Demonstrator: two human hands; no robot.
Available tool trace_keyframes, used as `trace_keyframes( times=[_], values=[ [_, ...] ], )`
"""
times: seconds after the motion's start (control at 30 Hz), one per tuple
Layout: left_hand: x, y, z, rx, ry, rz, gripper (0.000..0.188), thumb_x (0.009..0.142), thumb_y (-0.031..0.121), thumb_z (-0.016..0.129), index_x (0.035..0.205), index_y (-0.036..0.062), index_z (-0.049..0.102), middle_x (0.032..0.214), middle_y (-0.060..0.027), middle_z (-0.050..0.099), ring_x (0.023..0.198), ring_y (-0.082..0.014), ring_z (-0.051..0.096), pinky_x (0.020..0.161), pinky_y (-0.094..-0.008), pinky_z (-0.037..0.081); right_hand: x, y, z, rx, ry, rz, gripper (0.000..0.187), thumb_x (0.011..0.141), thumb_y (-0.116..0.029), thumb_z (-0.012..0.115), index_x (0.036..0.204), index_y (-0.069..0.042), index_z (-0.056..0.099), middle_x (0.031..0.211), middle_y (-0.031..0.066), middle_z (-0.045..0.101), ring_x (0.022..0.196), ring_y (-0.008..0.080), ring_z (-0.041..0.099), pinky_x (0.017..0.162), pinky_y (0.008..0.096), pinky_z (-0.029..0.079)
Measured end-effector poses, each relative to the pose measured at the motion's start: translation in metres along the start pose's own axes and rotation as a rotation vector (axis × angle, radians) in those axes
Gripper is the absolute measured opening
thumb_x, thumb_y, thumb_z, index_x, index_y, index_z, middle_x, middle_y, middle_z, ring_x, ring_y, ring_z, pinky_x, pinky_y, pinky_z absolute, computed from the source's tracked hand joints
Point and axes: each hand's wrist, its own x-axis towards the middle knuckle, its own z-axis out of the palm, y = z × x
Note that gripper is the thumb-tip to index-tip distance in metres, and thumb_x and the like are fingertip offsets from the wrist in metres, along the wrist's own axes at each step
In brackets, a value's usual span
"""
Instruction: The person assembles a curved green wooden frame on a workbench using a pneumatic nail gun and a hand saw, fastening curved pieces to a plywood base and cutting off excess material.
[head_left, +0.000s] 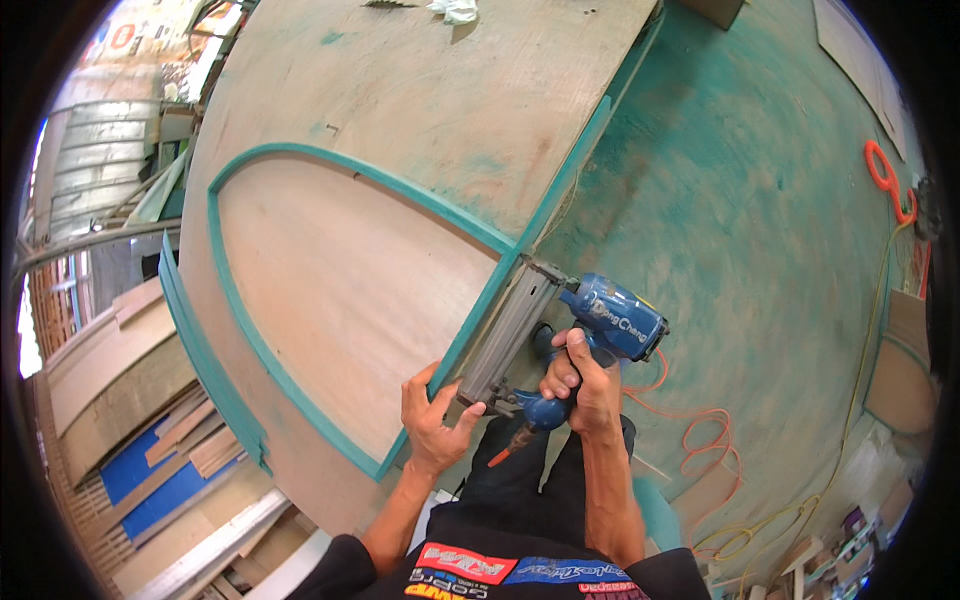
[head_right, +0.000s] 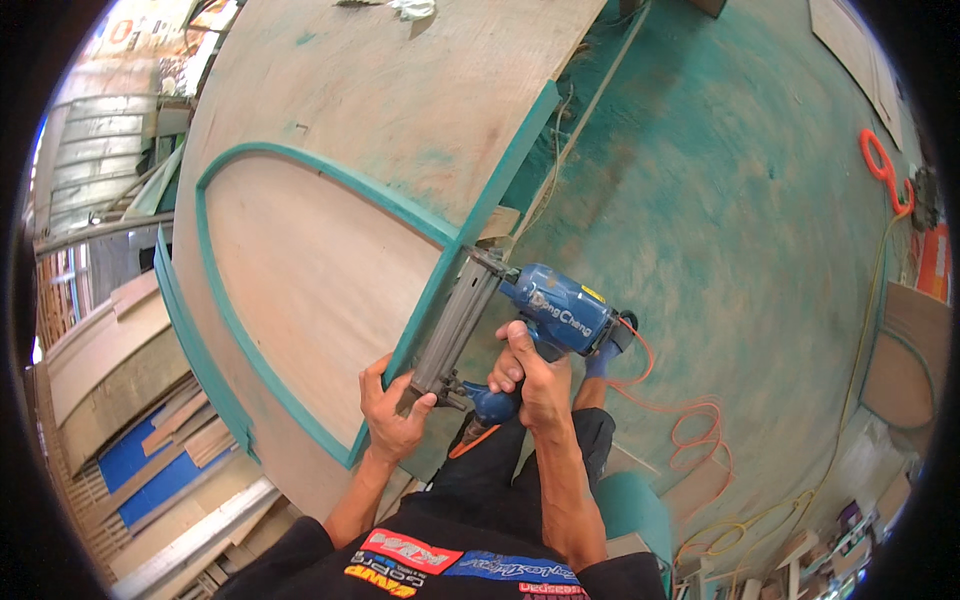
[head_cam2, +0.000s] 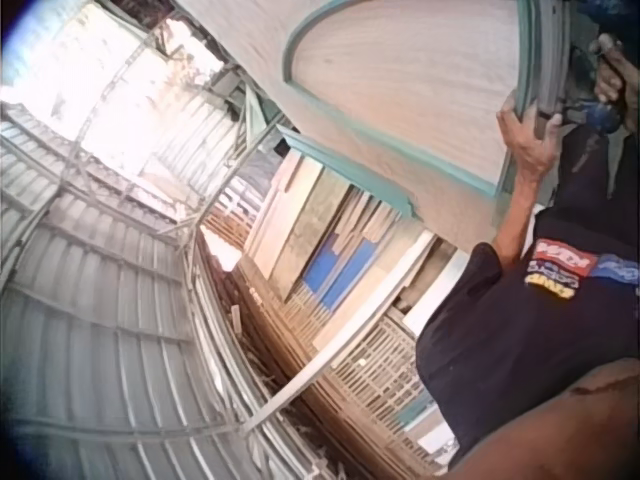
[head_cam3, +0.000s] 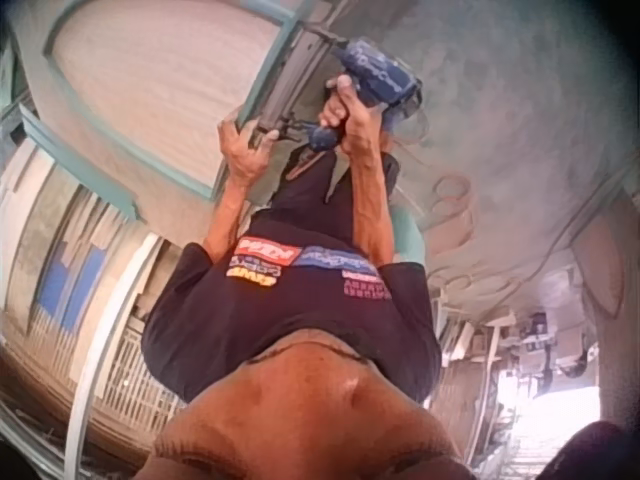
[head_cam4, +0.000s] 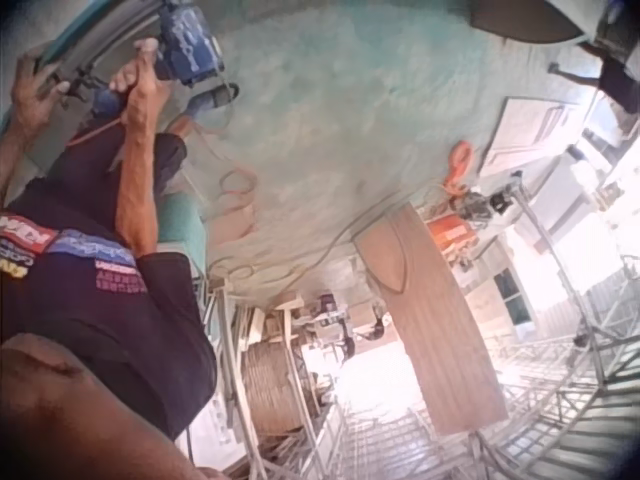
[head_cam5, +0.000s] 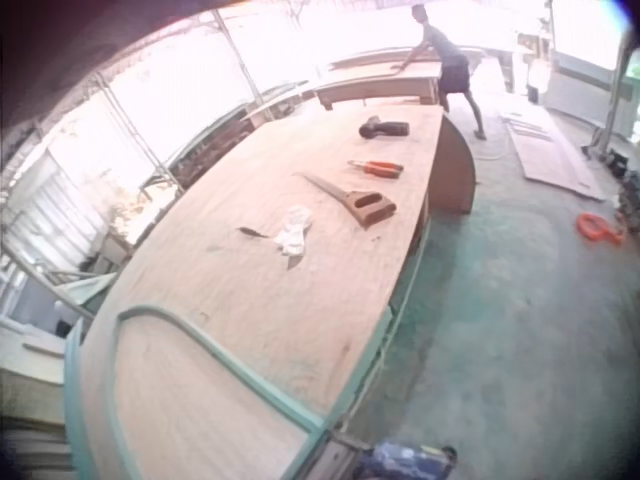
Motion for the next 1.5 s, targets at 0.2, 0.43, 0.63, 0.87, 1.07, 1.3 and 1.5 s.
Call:
trace_keyframes(
  times=[0.2, 0.43, 0.63, 0.87, 1.07, 1.3, 1.5],
  values=[
    [0.002, -0.008, 0.002, -0.085, 0.063, -0.022, 0.063, 0.091, 0.062, 0.068, 0.11, 0.0028, 0.075, 0.126, -0.0201, 0.063, 0.11, -0.0367, 0.058, 0.093, -0.0457, 0.048, 0.006, -0.007, -0.018, 0.11, -0.029, -0.066, 0.043, 0.103, -0.038, 0.065, 0.12, 0.001, 0.06, 0.06, -0.0031, 0.041, 0.049, 0.0118, 0.044, 0.053, 0.0327, 0.045],
    [0.006, 0.003, 0.008, -0.161, 0.167, -0.083, 0.061, 0.095, 0.061, 0.061, 0.096, 0.0017, 0.074, 0.117, -0.0211, 0.066, 0.106, -0.0368, 0.061, 0.09, -0.0452, 0.049, -0.003, -0.076, -0.123, -0.06, 0.07, -0.095, 0.041, 0.108, -0.043, 0.054, 0.123, -0.005, 0.06, 0.06, -0.0054, 0.038, 0.049, 0.0084, 0.041, 0.051, 0.0292, 0.043],
    [0.007, -0.013, 0.008, -0.497, 0.346, -0.288, 0.051, 0.103, 0.041, 0.054, 0.08, -0.0016, 0.069, 0.095, -0.019, 0.073, 0.085, -0.0252, 0.063, 0.079, -0.0364, 0.049, -0.03, -0.124, -0.173, -0.152, 0.247, -0.121, 0.04, 0.104, -0.041, 0.062, 0.121, -0.004, 0.061, 0.062, -0.0035, 0.044, 0.052, 0.0099, 0.046, 0.052, 0.0306, 0.044],
    [0.016, -0.007, 0.024, -0.478, 0.585, -0.609, 0.031, 0.098, 0.017, 0.063, 0.073, -0.0005, 0.059, 0.073, -0.0085, 0.071, 0.06, -0.0125, 0.055, 0.057, -0.0291, 0.042, -0.032, -0.179, -0.179, -0.414, 0.4, -0.246, 0.027, 0.096, -0.021, 0.07, 0.114, -0.003, 0.06, 0.08, 0.0032, 0.057, 0.069, 0.0158, 0.058, 0.062, 0.0335, 0.051],
    [0.024, -0.014, 0.053, 0.347, 0.556, -0.496, 0.029, 0.096, 0.014, 0.053, 0.069, 0.004, 0.053, 0.063, -0.0099, 0.052, 0.055, -0.0277, 0.051, 0.052, -0.0394, 0.038, 0.021, -0.268, -0.153, -0.618, 0.398, -0.333, 0.012, 0.096, -0.016, 0.06, 0.095, -0.005, 0.056, 0.086, 0.0054, 0.057, 0.076, 0.0166, 0.057, 0.065, 0.0348, 0.05],
    [0.039, -0.022, 0.049, 0.364, 0.577, -0.554, 0.029, 0.095, 0.015, 0.045, 0.068, 0.0045, 0.049, 0.064, -0.0118, 0.046, 0.057, -0.0328, 0.046, 0.054, -0.0441, 0.033, 0.122, -0.407, -0.021, -0.921, 0.201, -0.605, 0.024, 0.099, -0.025, 0.059, 0.108, -0.002, 0.058, 0.091, 0.0077, 0.062, 0.079, 0.0178, 0.059, 0.073, 0.0337, 0.05],
    [0.032, -0.033, 0.052, 0.233, 0.495, -0.616, 0.03, 0.097, 0.019, 0.049, 0.072, 0.0021, 0.049, 0.071, -0.0179, 0.045, 0.064, -0.0387, 0.046, 0.058, -0.0487, 0.032, 0.176, -0.465, 0.127, -1.437, 0.223, -0.864, 0.031, 0.106, -0.027, 0.054, 0.122, -0.001, 0.062, 0.094, 0.0038, 0.065, 0.08, 0.0115, 0.06, 0.071, 0.0268, 0.049]
  ],
)
